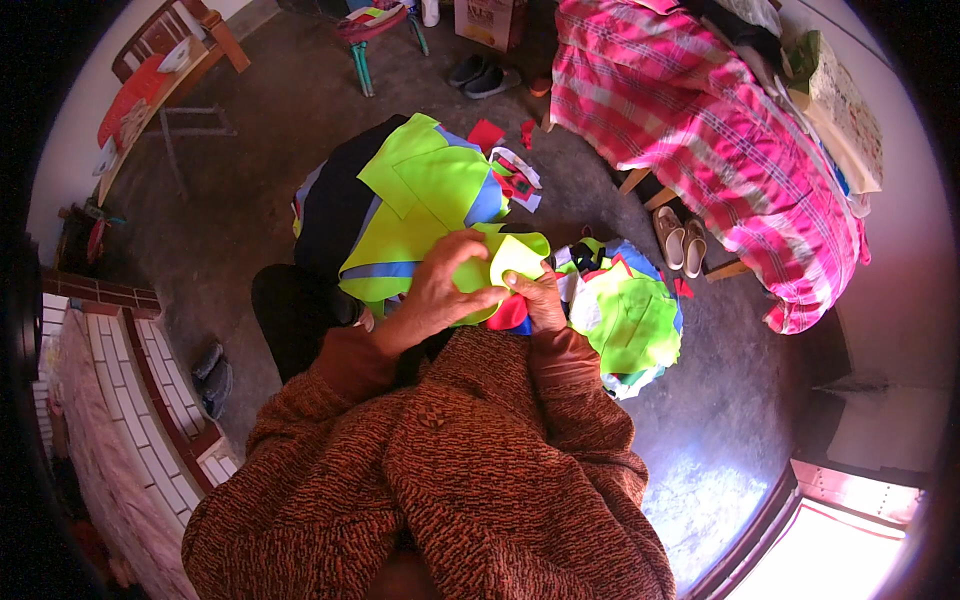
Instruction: The person sits on the floor and repeatedly picks up, unfolds, and places colorful fabric pieces into a growing pile. The person handles pieces of various colors and sizes, smoothing them before stacking.
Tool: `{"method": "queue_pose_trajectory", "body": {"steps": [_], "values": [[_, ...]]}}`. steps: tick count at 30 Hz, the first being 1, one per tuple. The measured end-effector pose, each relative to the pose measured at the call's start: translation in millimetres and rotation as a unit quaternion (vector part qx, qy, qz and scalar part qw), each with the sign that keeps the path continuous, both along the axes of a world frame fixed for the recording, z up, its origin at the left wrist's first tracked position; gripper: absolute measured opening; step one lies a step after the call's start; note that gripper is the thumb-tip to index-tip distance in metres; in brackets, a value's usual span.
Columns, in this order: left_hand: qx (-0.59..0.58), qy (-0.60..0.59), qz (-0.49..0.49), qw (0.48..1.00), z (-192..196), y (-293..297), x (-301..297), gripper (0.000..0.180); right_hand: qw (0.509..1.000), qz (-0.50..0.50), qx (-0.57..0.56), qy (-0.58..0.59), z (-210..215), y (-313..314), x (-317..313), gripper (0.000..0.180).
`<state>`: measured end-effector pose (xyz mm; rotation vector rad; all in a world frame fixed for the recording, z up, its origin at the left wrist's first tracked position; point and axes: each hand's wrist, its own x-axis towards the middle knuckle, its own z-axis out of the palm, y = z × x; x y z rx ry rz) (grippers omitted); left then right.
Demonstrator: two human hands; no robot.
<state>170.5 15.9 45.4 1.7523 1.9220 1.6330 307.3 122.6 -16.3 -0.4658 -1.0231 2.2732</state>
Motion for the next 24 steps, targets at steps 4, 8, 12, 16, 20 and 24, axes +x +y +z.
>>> {"method": "queue_pose_trajectory", "body": {"steps": [4, 8, 12, 16, 20, 24], "values": [[-0.067, -0.16, -0.044, 0.984, -17, 7, 10, 0.03, 0.997, -0.01, 0.07, 0.006, -11, -2, -4, 0.045], [-0.088, -0.389, -0.131, 0.908, -22, 0, -1, 0.025, 0.999, 0.004, 0.049, -0.013, 6, -6, -6, 0.045], [-0.052, -0.465, -0.166, 0.868, -9, -7, -11, 0.026, 0.999, -0.015, 0.02, -0.024, -1, -3, -2, 0.04], [0.014, -0.55, -0.144, 0.823, 8, -15, -19, 0.028, 0.999, -0.033, -0.043, -0.006, 4, -9, -4, 0.038], [0.107, -0.602, -0.102, 0.784, 22, -19, -46, 0.032, 0.993, -0.067, -0.095, -0.002, -9, -3, 2, 0.038], [0.237, -0.655, -0.086, 0.712, 41, -30, -83, 0.027, 0.992, -0.072, -0.106, 0.006, -6, -5, 0, 0.037]]}}
